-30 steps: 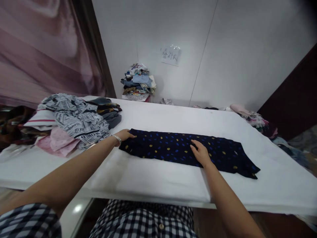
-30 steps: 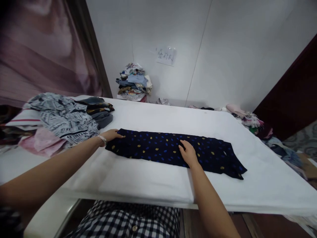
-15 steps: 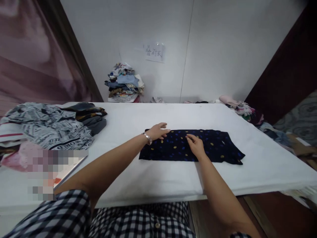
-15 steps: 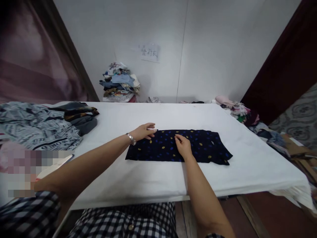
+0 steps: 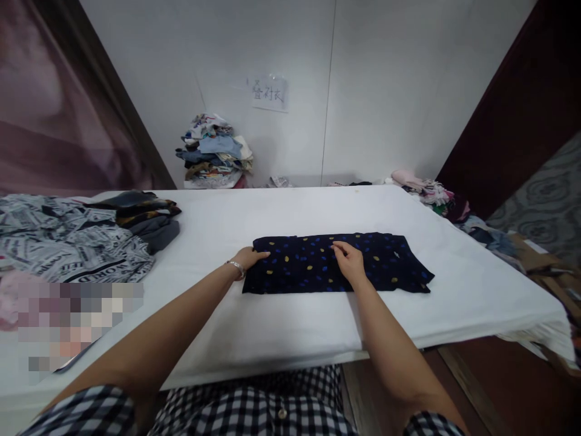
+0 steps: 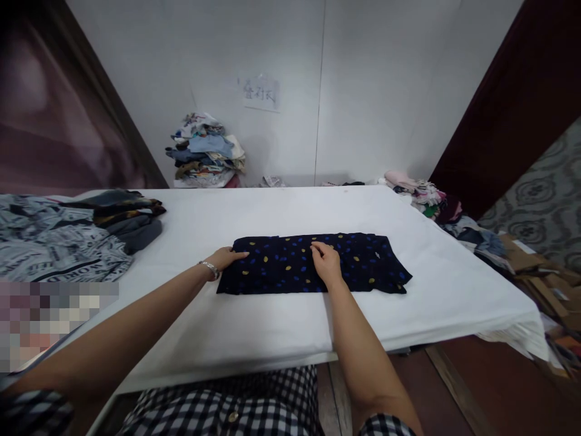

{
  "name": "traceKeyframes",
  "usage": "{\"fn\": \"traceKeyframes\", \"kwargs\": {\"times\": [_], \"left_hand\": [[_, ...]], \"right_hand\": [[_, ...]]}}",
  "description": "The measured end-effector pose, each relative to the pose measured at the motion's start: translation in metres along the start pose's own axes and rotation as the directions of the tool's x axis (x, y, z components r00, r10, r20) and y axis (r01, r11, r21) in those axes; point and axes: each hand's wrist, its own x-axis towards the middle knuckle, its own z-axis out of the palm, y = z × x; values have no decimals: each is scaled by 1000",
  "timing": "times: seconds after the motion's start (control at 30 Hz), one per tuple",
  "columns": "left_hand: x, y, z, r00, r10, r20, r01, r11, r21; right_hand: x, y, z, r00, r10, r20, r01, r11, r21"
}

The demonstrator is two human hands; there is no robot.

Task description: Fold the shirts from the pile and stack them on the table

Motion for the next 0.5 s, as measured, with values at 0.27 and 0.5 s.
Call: {"fn": "traceKeyframes", "kwargs": {"times": [0.27, 0.5], "left_hand": [[1, -15, -57, 969, 103, -224, -94, 994, 51], [-1, -74, -90, 963, -115, -246, 93, 991, -99]], "right_hand": [[-3, 0, -2, 999, 7, 35, -5, 998, -57], [-6, -5, 4, 965, -13, 261, 89, 955, -283]]}}
